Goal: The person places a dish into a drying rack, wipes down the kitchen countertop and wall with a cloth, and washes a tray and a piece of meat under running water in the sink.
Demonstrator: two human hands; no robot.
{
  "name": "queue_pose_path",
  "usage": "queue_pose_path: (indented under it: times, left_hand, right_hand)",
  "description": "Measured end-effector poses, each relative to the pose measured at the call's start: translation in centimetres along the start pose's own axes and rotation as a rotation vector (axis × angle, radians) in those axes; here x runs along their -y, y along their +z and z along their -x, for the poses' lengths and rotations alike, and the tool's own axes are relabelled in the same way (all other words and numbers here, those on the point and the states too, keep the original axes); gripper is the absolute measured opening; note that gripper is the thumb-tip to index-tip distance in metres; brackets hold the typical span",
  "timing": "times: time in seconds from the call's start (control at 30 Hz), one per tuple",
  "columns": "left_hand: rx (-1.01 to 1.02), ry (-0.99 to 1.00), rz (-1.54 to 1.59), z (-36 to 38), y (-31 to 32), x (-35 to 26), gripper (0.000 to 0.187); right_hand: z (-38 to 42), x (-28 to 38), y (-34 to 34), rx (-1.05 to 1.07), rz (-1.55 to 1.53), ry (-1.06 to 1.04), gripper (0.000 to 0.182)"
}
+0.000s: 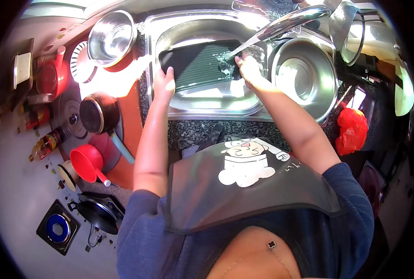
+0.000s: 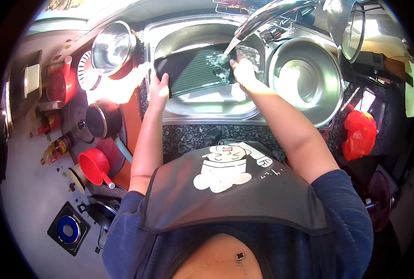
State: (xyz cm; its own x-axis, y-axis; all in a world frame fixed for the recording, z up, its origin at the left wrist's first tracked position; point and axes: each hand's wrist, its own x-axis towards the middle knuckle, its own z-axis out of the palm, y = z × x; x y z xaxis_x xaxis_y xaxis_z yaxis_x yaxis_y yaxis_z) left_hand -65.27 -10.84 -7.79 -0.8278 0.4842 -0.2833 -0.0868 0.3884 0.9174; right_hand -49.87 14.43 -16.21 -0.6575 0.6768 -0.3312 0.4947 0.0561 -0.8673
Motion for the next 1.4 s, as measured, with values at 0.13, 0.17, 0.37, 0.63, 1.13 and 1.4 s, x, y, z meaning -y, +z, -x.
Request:
queue_pose_path:
  times: [0.13,0.17,0.37,0.63,1.13,1.4]
  left_hand:
    - [-0.359,0.126,-0.671,-2.1,6.3,7.0,0.096]
    - [-0.359,0.035,-0.719,-1.6,8.6,5.1,0.103]
    - [0.121,0.086,-0.547,-0.4,18.5,-2.8,0.095]
    - [0.534,0.52,-0.735,1.5,14.1,-4.7,0.074]
    - [0.139,-0.163,0.127,2.5,-2.0,-5.8,0.036]
    - [-0.13,-0.014,-0.265,2.9,-1.2,-5.1,0.021]
  right_hand:
    - [2.2,4.0,-2.5,0.042,-0.341,0.049,0.032]
    - [2.6,4.8,-3.1,-0.032,-0.11,0.07,0.031]
    - [4.9,7.5,-5.1,-0.079,0.276,-0.088,0.034]
    - [5.3,5.2,-5.8,-0.026,-0.068,0.03,0.03]
    - [2.6,1.6,-3.0,0.104,-0.507,0.418,0.016]
    - [-2.9,3.3,-9.4,0.184,-0.855,0.364,0.03]
